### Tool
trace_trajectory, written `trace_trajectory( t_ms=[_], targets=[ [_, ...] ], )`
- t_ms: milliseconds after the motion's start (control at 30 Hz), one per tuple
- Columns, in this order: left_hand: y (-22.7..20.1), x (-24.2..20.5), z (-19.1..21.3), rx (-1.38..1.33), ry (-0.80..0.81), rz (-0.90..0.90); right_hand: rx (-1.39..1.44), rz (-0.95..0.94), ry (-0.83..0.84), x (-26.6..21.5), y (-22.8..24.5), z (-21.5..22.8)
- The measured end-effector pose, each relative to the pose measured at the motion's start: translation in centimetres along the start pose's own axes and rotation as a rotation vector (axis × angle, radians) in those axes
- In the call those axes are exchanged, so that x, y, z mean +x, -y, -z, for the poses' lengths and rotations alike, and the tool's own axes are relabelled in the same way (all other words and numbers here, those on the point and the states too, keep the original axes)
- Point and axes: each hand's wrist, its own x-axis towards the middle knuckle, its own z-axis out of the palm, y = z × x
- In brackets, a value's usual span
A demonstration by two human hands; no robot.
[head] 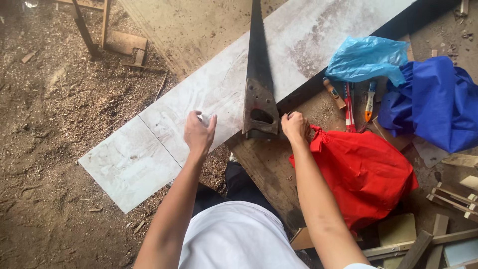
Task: The person marks a long white board with a pencil using a set square and a try square to draw straight lines. They reposition the tools multiple times to create perpendicular and parallel lines across the board surface.
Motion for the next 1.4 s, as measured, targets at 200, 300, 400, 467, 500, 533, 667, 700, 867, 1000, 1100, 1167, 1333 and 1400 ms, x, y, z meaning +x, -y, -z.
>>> trace_trajectory(
  t_ms=[200, 300, 400, 467, 500, 533, 667, 700, 867, 1000, 1100, 1167, 1333, 1400],
  targets=[
    [1.7, 1.7, -1.3, -0.051, 0.103, -0.02, 0.386, 0.072, -0.402, -1.5, 0.8, 0.7],
    [2.5, 1.4, -1.6, -0.133, 0.052, -0.074, 0.595, 0.424, -0.71, -3.4, 1.8, 1.6],
    [2.7, 0.3, -1.4, -0.16, -0.044, -0.112, 0.53, 0.632, -0.835, -5.5, 2.8, 2.8],
    [2.5, -0.6, -1.0, -0.068, -0.056, -0.165, 0.619, 0.633, -0.742, -6.9, 3.7, 2.7],
    [2.4, -1.0, -0.8, -0.023, -0.064, -0.192, 0.664, 0.635, -0.696, -7.6, 4.3, 2.5],
    [2.4, -1.3, -0.6, -0.012, 0.005, -0.177, 0.651, 0.626, -0.62, -8.5, 4.7, 2.0],
    [2.5, -2.3, -0.6, 0.003, 0.111, -0.196, 0.513, 0.712, -0.316, -11.4, 6.9, -0.9],
    [2.7, -2.2, -0.7, 0.003, 0.089, -0.219, 0.441, 0.842, -0.329, -12.1, 7.5, -1.7],
    [5.2, -1.3, 0.1, -0.07, 0.114, -0.139, 0.523, 0.768, 0.159, -15.1, 11.5, -4.6],
    [8.8, -1.4, 3.0, -0.05, 0.034, -0.033, 0.574, 0.868, 0.146, -17.5, 15.3, -5.9],
    [12.1, -1.1, 6.0, -0.116, 0.007, 0.056, 0.498, 0.778, 0.211, -18.3, 19.1, -6.9],
    [14.4, -0.3, 7.9, -0.186, -0.022, 0.06, 0.571, 0.714, 0.252, -18.8, 21.3, -8.2],
    [19.6, 3.6, 12.7, -0.22, -0.071, 0.024, 0.816, 0.607, 0.453, -18.3, 26.8, -12.8],
    [21.3, 5.0, 14.2, -0.242, -0.113, -0.086, 0.953, 0.612, 0.549, -17.2, 28.3, -14.2]
  ],
)
